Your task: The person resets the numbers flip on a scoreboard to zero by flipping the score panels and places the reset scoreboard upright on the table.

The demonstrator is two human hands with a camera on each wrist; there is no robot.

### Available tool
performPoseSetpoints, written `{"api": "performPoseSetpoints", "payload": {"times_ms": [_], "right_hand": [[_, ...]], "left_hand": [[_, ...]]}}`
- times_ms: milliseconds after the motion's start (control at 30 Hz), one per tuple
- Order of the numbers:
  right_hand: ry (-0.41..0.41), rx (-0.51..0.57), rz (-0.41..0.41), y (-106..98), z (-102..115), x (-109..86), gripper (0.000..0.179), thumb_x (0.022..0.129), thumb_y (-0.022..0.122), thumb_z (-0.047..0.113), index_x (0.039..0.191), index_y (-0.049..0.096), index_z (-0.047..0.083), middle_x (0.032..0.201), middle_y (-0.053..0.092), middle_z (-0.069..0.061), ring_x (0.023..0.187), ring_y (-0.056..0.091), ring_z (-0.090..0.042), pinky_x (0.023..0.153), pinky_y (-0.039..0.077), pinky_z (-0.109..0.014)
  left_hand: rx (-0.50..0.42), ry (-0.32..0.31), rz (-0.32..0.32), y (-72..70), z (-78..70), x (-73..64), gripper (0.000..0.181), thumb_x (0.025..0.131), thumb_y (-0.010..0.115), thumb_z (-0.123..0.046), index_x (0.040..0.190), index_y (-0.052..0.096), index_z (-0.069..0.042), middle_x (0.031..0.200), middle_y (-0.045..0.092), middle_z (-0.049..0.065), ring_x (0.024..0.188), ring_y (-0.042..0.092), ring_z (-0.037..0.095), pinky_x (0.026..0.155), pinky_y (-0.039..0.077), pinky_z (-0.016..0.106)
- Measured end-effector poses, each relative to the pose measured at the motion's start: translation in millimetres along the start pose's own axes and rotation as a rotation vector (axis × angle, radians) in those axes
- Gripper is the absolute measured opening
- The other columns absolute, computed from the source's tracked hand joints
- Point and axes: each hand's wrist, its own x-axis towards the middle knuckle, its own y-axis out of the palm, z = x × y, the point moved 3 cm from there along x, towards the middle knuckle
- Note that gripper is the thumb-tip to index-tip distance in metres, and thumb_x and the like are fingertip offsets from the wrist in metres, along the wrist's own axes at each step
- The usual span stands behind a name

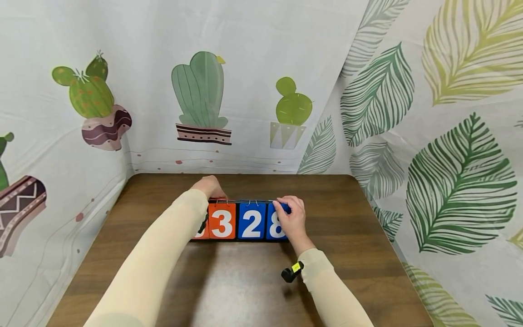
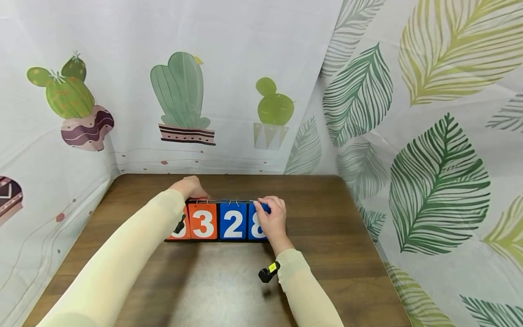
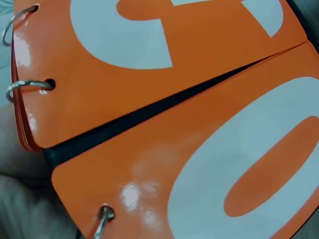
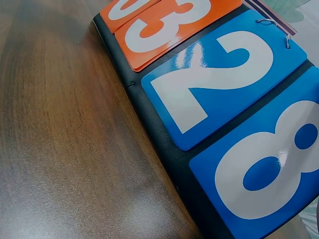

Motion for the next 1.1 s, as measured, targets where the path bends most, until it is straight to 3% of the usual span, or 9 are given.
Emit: {"api": "performPoseSetpoints", "payload": {"times_ms": [167, 367, 467, 533, 633, 733, 867, 1100], "right_hand": [[0.011, 0.003, 0.003, 0, -1, 0.1, 0.024, 0.095, 0.075, 0.03, 0.106, 0.078, 0.009, 0.11, 0.071, -0.006, 0.112, 0.058, -0.025, 0.095, 0.048, -0.047], [0.0, -0.009, -0.002, 0, -1, -0.4, 0.023, 0.095, 0.075, 0.029, 0.106, 0.078, 0.009, 0.11, 0.071, -0.005, 0.111, 0.058, -0.024, 0.094, 0.049, -0.045], [-0.006, -0.015, -0.006, 0, 0, -0.5, 0.024, 0.095, 0.075, 0.029, 0.106, 0.078, 0.007, 0.11, 0.071, -0.005, 0.111, 0.058, -0.023, 0.092, 0.049, -0.044], [-0.006, -0.015, -0.006, 0, 0, -0.4, 0.025, 0.095, 0.075, 0.029, 0.106, 0.077, 0.006, 0.11, 0.071, -0.005, 0.111, 0.058, -0.023, 0.092, 0.049, -0.045], [-0.001, -0.01, -0.003, 0, -1, -0.3, 0.025, 0.095, 0.075, 0.029, 0.106, 0.078, 0.007, 0.11, 0.071, -0.005, 0.111, 0.058, -0.024, 0.093, 0.049, -0.045], [0.004, -0.007, -0.003, 0, -1, -0.4, 0.024, 0.095, 0.075, 0.029, 0.105, 0.078, 0.008, 0.11, 0.071, -0.005, 0.111, 0.058, -0.024, 0.093, 0.049, -0.046], [0.003, -0.007, -0.007, -1, -1, -0.5, 0.024, 0.095, 0.075, 0.028, 0.106, 0.078, 0.007, 0.11, 0.071, -0.005, 0.111, 0.057, -0.024, 0.093, 0.048, -0.046], [-0.011, -0.008, -0.005, 0, -1, -0.1, 0.023, 0.095, 0.075, 0.028, 0.106, 0.078, 0.008, 0.11, 0.071, -0.005, 0.111, 0.057, -0.024, 0.093, 0.048, -0.045]], "left_hand": [[-0.062, -0.011, 0.011, -0.7, 6.7, 5.2, 0.058, 0.089, 0.071, -0.05, 0.118, 0.071, 0.0, 0.107, 0.068, 0.013, 0.092, 0.063, 0.024, 0.081, 0.056, 0.035], [-0.263, -0.027, 0.029, 0.2, 16.6, 20.3, 0.049, 0.09, 0.073, -0.046, 0.104, 0.071, 0.001, 0.071, 0.059, 0.004, 0.063, 0.057, 0.016, 0.057, 0.047, 0.026], [-0.342, -0.023, 0.027, -1.9, 19.6, 23.3, 0.043, 0.092, 0.073, -0.04, 0.099, 0.07, 0.002, 0.058, 0.048, 0.0, 0.053, 0.047, 0.014, 0.053, 0.041, 0.027], [-0.369, -0.022, 0.016, -3.8, 21.7, 24.8, 0.042, 0.093, 0.072, -0.04, 0.1, 0.068, 0.002, 0.057, 0.048, 0.0, 0.052, 0.045, 0.014, 0.053, 0.04, 0.027], [-0.453, -0.021, 0.016, -6.2, 24.9, 26.0, 0.044, 0.095, 0.068, -0.038, 0.113, 0.065, 0.002, 0.069, 0.058, 0.002, 0.058, 0.053, 0.015, 0.055, 0.044, 0.027], [-0.589, -0.01, 0.05, -8.5, 26.2, 24.8, 0.05, 0.1, 0.062, -0.035, 0.133, 0.056, 0.003, 0.096, 0.068, 0.01, 0.075, 0.065, 0.019, 0.063, 0.054, 0.029], [-0.728, 0.026, 0.109, -11.6, 24.3, 22.5, 0.058, 0.105, 0.053, -0.037, 0.149, 0.041, -0.001, 0.125, 0.064, 0.018, 0.096, 0.071, 0.023, 0.076, 0.062, 0.035], [-0.869, 0.091, 0.092, -19.9, 21.0, 17.8, 0.066, 0.108, 0.047, -0.036, 0.162, 0.023, -0.006, 0.136, 0.059, 0.02, 0.1, 0.071, 0.025, 0.083, 0.063, 0.041]]}}
